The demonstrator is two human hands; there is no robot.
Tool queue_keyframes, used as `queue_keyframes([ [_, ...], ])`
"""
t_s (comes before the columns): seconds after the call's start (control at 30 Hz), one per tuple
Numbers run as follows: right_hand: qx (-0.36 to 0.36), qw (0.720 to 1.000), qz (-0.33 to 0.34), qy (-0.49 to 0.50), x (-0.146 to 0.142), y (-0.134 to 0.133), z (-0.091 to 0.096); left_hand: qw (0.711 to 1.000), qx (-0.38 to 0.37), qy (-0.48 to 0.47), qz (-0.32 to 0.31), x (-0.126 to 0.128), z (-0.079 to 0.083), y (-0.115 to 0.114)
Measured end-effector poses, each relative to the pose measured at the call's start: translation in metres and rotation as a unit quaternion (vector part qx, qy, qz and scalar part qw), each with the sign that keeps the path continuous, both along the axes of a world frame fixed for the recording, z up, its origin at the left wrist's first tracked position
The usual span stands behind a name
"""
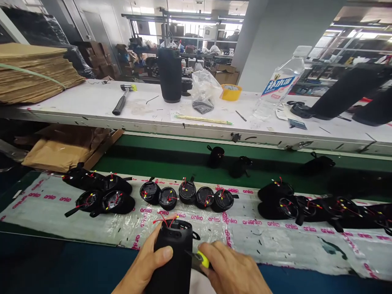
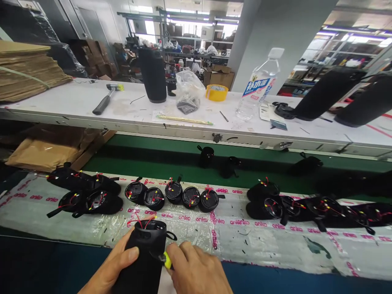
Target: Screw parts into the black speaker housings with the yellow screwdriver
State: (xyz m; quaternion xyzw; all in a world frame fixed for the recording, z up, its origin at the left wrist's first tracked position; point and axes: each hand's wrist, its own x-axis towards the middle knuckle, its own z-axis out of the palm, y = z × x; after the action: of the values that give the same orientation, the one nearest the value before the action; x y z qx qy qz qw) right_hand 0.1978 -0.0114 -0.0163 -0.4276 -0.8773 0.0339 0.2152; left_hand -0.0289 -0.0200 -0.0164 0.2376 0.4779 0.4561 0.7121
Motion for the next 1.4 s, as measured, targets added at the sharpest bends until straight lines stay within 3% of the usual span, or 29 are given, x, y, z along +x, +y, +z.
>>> queue_keyframes([
  [0.13,0.023,0.994,0.026,-0.1,0.005,0.012,0.017,0.999,0.018,-0.015,-0.042,0.0,-0.001,-0.004],
  [0.3,0.039,0.994,0.045,-0.095,0.005,0.013,0.019,0.998,0.039,-0.008,-0.055,-0.001,0.0,-0.006],
  [0.6,0.006,0.986,0.083,-0.144,0.01,0.013,0.028,0.996,0.061,-0.005,-0.058,0.001,0.002,-0.007],
  [0.83,-0.01,0.973,0.093,-0.211,0.014,0.014,0.031,0.993,0.062,-0.008,-0.099,0.004,0.008,-0.003],
  [1.17,0.0,0.951,0.101,-0.292,0.014,0.008,0.042,0.984,0.069,0.134,-0.095,0.008,0.01,-0.004],
  [1.4,0.035,0.94,0.097,-0.326,0.009,0.004,0.044,0.975,0.074,0.168,-0.128,0.009,0.009,-0.001],
])
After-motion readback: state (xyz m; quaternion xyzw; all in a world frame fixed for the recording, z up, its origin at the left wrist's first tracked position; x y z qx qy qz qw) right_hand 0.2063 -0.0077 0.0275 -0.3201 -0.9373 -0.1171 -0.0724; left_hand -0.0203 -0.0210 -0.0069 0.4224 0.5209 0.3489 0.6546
